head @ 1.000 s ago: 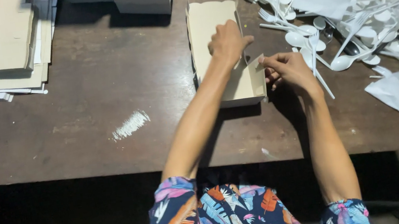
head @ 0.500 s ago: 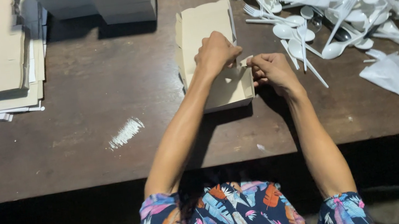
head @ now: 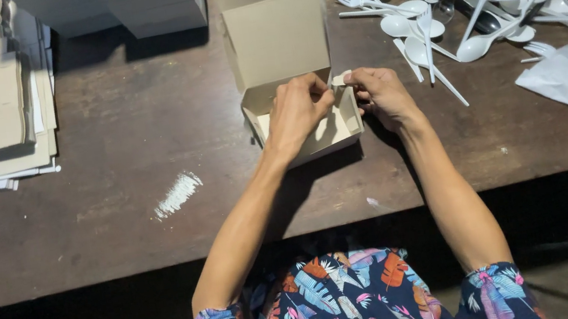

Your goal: The person assembles a small cardboard box from a flat die-cut sheet. They fold the side flaps inward, tuck the bottom tabs into slots, and secure the top lid by folding and tucking the closure flaps. The finished box is placed on the table.

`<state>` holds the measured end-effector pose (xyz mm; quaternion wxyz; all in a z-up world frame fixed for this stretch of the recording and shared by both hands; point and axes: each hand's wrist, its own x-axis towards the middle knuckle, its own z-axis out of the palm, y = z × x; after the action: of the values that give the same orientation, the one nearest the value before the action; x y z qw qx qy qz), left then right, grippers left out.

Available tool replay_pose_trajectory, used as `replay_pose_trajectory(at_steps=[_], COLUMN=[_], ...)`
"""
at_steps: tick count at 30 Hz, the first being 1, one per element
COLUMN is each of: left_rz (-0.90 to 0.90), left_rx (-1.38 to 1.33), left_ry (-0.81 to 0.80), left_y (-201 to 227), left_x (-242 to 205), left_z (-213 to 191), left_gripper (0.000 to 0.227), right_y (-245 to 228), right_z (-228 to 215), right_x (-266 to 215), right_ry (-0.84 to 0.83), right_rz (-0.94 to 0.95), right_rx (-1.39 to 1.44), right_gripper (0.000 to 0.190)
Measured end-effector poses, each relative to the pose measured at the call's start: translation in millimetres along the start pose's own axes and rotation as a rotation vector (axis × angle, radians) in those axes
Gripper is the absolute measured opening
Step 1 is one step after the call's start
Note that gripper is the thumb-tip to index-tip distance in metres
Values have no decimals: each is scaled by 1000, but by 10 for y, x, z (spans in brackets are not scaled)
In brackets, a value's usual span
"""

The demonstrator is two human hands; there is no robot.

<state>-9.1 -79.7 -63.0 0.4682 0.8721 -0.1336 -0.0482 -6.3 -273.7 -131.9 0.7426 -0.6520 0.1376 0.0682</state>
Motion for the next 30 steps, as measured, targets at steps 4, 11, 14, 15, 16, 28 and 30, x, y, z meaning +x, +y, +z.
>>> replay_pose_trajectory(at_steps=[4,11,14,15,16,28,30], left_rz=[-35,-31,-21,-11,-12,155,152], left_rx=[-3,39,78,114,112,477,391], left_ry=[-10,-39,-37,-32,-30,126,108], left_y=[-79,-107,-150,-169,-178,29,136], left_x=[49,67,80,88,85,-74,-109], left_z=[66,142,196,205,253,463,350], left_gripper=[23,20,21,22,22,10,13], right_y=[-35,40,35,25,54,206,160], right_z=[-1,-44,-31,-22,-43,-202,-201], right_x=[-19,13,6,1,29,191,164], right_ry=[-23,-29,-17,-14,-16,21,4], right_rz=[14,7,-18,-13,-13,1,-1], right_rx=[-17,-32,-72,-73,-75,-18,3], right_gripper=[18,18,21,21,21,18,20])
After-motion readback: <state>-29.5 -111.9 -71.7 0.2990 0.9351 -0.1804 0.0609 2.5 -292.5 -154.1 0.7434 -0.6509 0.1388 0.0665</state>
